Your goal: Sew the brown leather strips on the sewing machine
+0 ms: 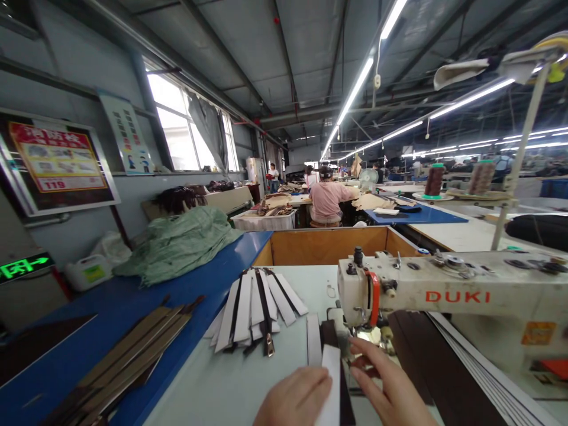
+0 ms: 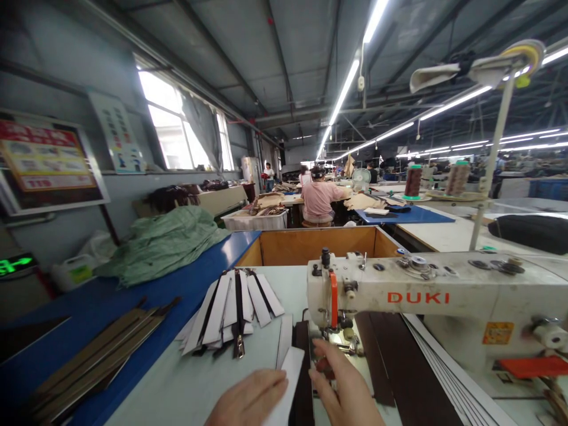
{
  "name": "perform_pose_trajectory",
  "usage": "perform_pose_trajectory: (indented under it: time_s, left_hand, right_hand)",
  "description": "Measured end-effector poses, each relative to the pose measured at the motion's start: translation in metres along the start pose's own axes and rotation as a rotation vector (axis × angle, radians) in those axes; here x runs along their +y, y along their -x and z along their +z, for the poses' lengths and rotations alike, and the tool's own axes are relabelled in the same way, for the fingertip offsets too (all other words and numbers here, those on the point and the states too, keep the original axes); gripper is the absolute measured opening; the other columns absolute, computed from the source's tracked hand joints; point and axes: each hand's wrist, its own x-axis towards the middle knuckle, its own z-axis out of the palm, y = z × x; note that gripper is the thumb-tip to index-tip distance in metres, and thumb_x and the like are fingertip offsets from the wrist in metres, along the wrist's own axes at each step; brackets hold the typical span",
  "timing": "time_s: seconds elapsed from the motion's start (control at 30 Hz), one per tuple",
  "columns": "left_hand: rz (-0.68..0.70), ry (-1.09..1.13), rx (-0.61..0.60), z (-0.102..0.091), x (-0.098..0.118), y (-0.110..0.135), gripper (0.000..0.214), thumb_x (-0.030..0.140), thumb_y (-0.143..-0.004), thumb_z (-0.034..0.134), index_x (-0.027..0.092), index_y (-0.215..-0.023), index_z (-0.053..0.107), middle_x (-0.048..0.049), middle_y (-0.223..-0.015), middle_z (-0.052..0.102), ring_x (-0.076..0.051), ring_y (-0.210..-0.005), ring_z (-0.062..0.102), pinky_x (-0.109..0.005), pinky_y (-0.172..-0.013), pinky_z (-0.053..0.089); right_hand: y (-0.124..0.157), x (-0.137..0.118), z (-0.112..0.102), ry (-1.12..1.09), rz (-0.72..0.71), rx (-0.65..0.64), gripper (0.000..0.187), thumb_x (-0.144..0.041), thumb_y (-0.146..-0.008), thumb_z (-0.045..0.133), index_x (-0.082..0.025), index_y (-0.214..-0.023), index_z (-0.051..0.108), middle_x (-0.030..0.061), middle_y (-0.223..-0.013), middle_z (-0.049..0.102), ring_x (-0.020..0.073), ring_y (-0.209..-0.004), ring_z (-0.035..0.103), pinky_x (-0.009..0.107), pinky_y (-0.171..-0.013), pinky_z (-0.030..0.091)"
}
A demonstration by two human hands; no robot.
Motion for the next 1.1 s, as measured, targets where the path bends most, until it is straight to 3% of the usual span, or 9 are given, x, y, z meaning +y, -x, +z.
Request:
perform_pose_trajectory:
  time_s: [0.1,0.2,0.27,0.4,0.6,0.73,0.87,1.1]
  left_hand:
    - [-0.148,-0.077,-0.013,0.004,-0.023,0.002,0.028,0.02,-0.097,0.035,0.014,-0.112,0.057,-0.0109,-0.103,0.07,-0.015,-0.095,0.067,-0.025,-0.085,0.055]
    - [-0.248,-0.129,-0.124,0.023,-0.033,0.004,0.03,0.012,-0.091,0.035,0.015,-0.109,0.06,-0.011,-0.107,0.07,-0.017,-0.1,0.066,-0.029,-0.088,0.054]
    - [-0.27,-0.107,-0.179,0.039,-0.033,0.006,0.031,0.009,-0.086,0.038,0.015,-0.105,0.062,-0.0108,-0.107,0.07,-0.018,-0.1,0.066,-0.03,-0.089,0.054]
    - [-0.296,-0.035,-0.299,0.059,-0.027,0.011,0.031,0.008,-0.077,0.044,0.016,-0.099,0.064,-0.009,-0.11,0.07,-0.019,-0.104,0.065,-0.034,-0.091,0.053]
    - [-0.324,0.013,-0.391,0.065,-0.028,0.019,0.034,0.008,-0.079,0.041,0.013,-0.105,0.061,-0.0122,-0.119,0.066,-0.021,-0.111,0.061,-0.037,-0.096,0.049]
    - [-0.328,-0.006,-0.406,0.067,-0.03,0.019,0.034,0.009,-0.082,0.039,0.013,-0.107,0.06,-0.0112,-0.119,0.065,-0.02,-0.112,0.06,-0.036,-0.097,0.048]
    - [-0.312,-0.037,-0.397,0.07,-0.027,0.016,0.038,0.005,-0.082,0.035,0.011,-0.111,0.058,-0.0128,-0.114,0.066,-0.021,-0.108,0.062,-0.035,-0.093,0.05]
    - [-0.164,-0.007,-0.369,0.055,0.018,0.026,0.041,0.003,-0.083,0.034,0.014,-0.116,0.055,-0.0098,-0.111,0.067,-0.02,-0.104,0.063,-0.031,-0.092,0.052]
  right_hand:
    - [0.002,0.01,-0.003,0.317,-0.206,-0.219,0.05,-0.029,-0.08,0.063,-0.014,-0.127,0.058,0.0184,-0.135,0.052,0.03,-0.125,0.049,0.042,-0.104,0.039]
    - [0.002,0.007,-0.004,0.513,-0.284,-0.469,0.058,-0.039,-0.081,0.065,-0.01,-0.13,0.055,0.0192,-0.137,0.049,0.033,-0.129,0.044,0.046,-0.106,0.037]
    - [0.002,0.002,-0.002,0.598,-0.296,-0.534,0.059,-0.044,-0.085,0.061,-0.009,-0.133,0.052,0.0173,-0.137,0.049,0.0313,-0.128,0.045,0.045,-0.107,0.036]
    - [0.005,0.0,0.008,0.769,-0.413,-0.46,0.05,-0.041,-0.089,0.057,-0.009,-0.127,0.055,0.0167,-0.13,0.056,0.0285,-0.12,0.053,0.042,-0.106,0.037]
    - [0.008,0.002,0.011,0.841,-0.617,-0.457,0.021,-0.019,-0.094,0.048,-0.01,-0.107,0.061,0.011,-0.109,0.066,0.0237,-0.103,0.058,0.038,-0.097,0.043]
    - [-0.007,0.004,0.011,0.85,-0.539,-0.4,0.023,-0.017,-0.096,0.045,-0.012,-0.112,0.06,0.0078,-0.119,0.063,0.0215,-0.113,0.053,0.035,-0.103,0.038]
    - [-0.015,0.004,0.018,0.883,-0.443,-0.379,0.032,-0.014,-0.092,0.048,-0.006,-0.122,0.056,0.0134,-0.127,0.059,0.0248,-0.116,0.053,0.038,-0.102,0.04]
    - [0.05,-0.012,0.02,0.892,-0.384,-0.366,0.041,-0.023,-0.093,0.046,0.001,-0.125,0.055,0.0215,-0.13,0.055,0.031,-0.119,0.052,0.042,-0.1,0.042]
